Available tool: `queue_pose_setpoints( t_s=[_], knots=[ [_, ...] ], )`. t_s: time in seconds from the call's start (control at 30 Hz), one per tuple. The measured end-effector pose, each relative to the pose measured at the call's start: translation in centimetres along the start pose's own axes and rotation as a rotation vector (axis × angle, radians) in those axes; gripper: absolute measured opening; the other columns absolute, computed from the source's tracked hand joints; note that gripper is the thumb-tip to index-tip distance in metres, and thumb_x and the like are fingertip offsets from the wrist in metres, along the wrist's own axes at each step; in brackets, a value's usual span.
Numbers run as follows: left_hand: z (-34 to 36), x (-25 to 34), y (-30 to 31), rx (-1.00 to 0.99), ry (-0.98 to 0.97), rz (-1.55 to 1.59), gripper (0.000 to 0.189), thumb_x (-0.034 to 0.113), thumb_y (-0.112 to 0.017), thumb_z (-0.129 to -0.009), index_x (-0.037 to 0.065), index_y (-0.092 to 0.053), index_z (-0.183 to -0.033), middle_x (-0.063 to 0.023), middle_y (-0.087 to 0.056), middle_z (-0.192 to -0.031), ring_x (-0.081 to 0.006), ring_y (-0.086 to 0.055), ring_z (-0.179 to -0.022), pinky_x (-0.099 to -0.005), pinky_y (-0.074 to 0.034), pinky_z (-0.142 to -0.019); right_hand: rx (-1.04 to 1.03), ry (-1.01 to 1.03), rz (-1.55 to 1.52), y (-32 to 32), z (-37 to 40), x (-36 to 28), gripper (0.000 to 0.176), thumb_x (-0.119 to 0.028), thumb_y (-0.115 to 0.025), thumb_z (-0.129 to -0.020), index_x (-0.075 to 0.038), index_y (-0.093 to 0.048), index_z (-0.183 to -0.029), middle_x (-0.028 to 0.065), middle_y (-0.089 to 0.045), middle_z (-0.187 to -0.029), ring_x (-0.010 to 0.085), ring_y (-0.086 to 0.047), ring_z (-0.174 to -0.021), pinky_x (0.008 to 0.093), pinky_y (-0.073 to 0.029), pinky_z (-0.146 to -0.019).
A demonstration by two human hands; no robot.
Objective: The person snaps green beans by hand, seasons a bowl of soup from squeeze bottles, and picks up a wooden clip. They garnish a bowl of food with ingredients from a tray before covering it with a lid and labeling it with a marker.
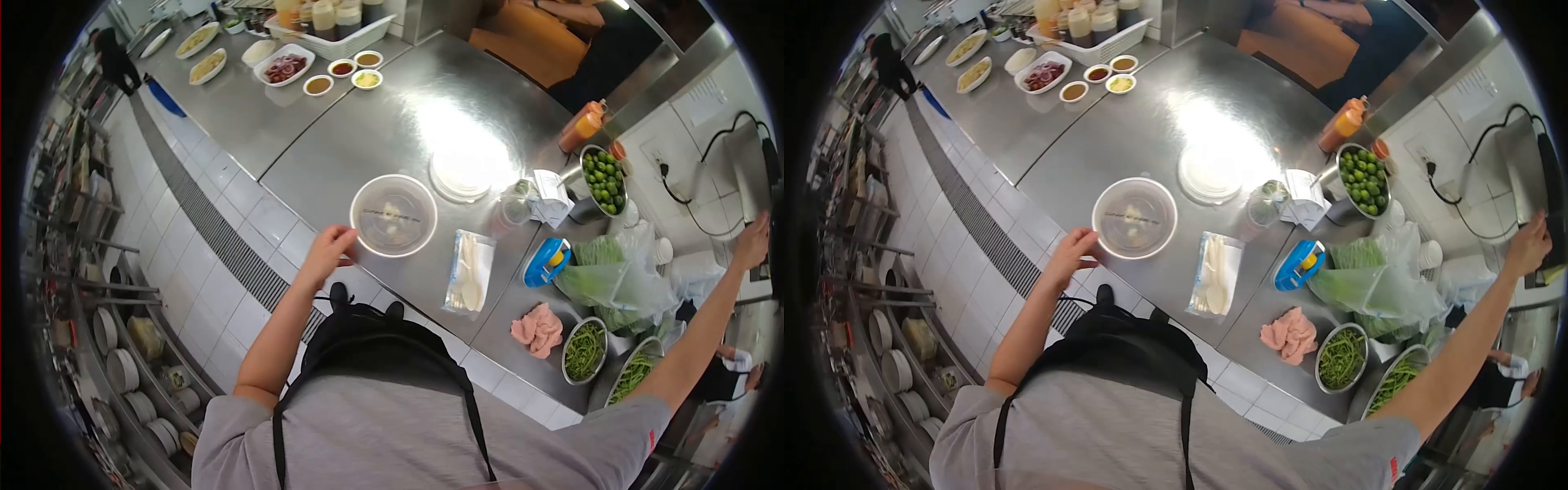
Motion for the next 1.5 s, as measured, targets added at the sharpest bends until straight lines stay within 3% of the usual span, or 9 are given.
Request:
queue_pose_setpoints(
  t_s=[0.07,0.13,0.2,0.5,0.73,0.77,0.87,1.2,1.5],
  knots=[
    [-0.5,-0.9,-1.5,-0.048,-0.019,0.114,0.025,0.027,-0.057,-0.082,0.005,-0.053,-0.093,-0.0039,-0.055,-0.082,-0.0101,-0.053,-0.068,-0.0235,-0.045,-0.056,0.180,0.474,0.139,-7.6,-2.7,7.1,0.042,-0.036,-0.027,-0.092,-0.011,-0.051,-0.116,0.0128,-0.048,-0.120,0.0315,-0.050,-0.102,0.0405,-0.039,-0.087],
    [-1.9,-1.4,-2.1,-0.106,-0.064,0.007,0.022,0.026,-0.057,-0.081,0.005,-0.055,-0.088,-0.0048,-0.055,-0.079,-0.0111,-0.054,-0.063,-0.0233,-0.045,-0.055,0.121,0.343,-0.185,-3.8,-1.9,4.0,0.038,-0.026,-0.029,-0.093,-0.006,-0.049,-0.119,0.0117,-0.047,-0.123,0.0304,-0.047,-0.108,0.0371,-0.035,-0.092],
    [-1.7,0.2,-3.3,-0.196,-0.008,-0.093,0.022,0.025,-0.056,-0.083,0.005,-0.056,-0.094,-0.0037,-0.056,-0.086,-0.0112,-0.055,-0.079,-0.0263,-0.050,-0.061,0.194,0.619,0.320,-7.0,-2.3,6.8,0.038,-0.026,-0.032,-0.093,-0.007,-0.047,-0.121,0.0129,-0.048,-0.121,0.0286,-0.043,-0.113,0.0339,-0.032,-0.095],
    [-3.2,0.9,-7.3,-0.456,-0.045,-0.124,0.033,0.032,-0.053,-0.085,0.007,-0.054,-0.105,-0.0018,-0.055,-0.094,-0.0104,-0.051,-0.086,-0.0268,-0.045,-0.070,0.163,0.130,-0.573,4.3,-0.5,-0.8,0.031,-0.024,-0.035,-0.093,-0.001,-0.049,-0.109,0.0132,-0.052,-0.104,0.0231,-0.048,-0.096,0.0313,-0.036,-0.084],
    [-2.7,1.2,-0.6,-0.447,-0.059,-0.065,0.033,0.031,-0.052,-0.085,0.005,-0.054,-0.106,-0.0001,-0.056,-0.094,-0.0083,-0.053,-0.083,-0.0235,-0.044,-0.070,0.441,0.159,-0.865,17.4,2.1,-16.9,0.035,-0.028,-0.049,-0.088,0.001,-0.060,-0.073,0.0086,-0.056,-0.057,0.0151,-0.051,-0.050,0.0289,-0.043,-0.049],
    [-2.6,1.5,0.9,-0.412,-0.073,-0.053,0.032,0.030,-0.052,-0.085,0.005,-0.055,-0.105,0.0002,-0.056,-0.093,-0.0079,-0.053,-0.081,-0.0227,-0.044,-0.070,0.263,-0.053,-1.013,14.8,2.0,-17.1,0.050,-0.046,-0.055,-0.080,-0.001,-0.058,-0.100,0.0138,-0.059,-0.090,0.0322,-0.057,-0.082,0.0438,-0.046,-0.076],
    [-1.7,2.2,6.1,-0.327,-0.081,-0.030,0.028,0.028,-0.052,-0.086,0.006,-0.056,-0.103,0.0003,-0.057,-0.091,-0.0078,-0.054,-0.081,-0.0220,-0.043,-0.069,0.122,0.311,-0.973,14.7,1.9,-24.0,0.038,-0.025,-0.035,-0.094,0.002,-0.045,-0.119,0.0144,-0.051,-0.118,0.0256,-0.049,-0.108,0.0305,-0.036,-0.093],
    [0.7,1.5,29.2,-0.035,-0.070,0.052,0.024,0.022,-0.050,-0.087,0.006,-0.055,-0.103,-0.0021,-0.058,-0.097,-0.0100,-0.055,-0.083,-0.0245,-0.044,-0.071,-0.024,0.317,-1.466,31.7,12.8,-57.5,0.009,-0.006,-0.054,-0.082,-0.002,-0.061,-0.086,0.0076,-0.058,-0.078,0.0141,-0.056,-0.071,0.0253,-0.044,-0.064],
    [1.3,-1.6,44.3,0.199,-0.086,0.255,0.022,0.019,-0.051,-0.086,0.001,-0.056,-0.098,-0.0052,-0.060,-0.089,-0.0109,-0.056,-0.074,-0.0215,-0.044,-0.061,-0.733,0.197,-1.549,30.5,33.1,-77.1,0.015,-0.015,-0.061,-0.078,-0.001,-0.061,-0.072,0.0045,-0.053,-0.056,0.0107,-0.047,-0.050,0.0263,-0.037,-0.048]
  ],
)
Point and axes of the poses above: each hand's wrist, its own z-axis away from the middle knuckle, its own y-axis out of the back of the hand, x = y × z, the point moved 4 cm from there along -z, towards the middle knuckle
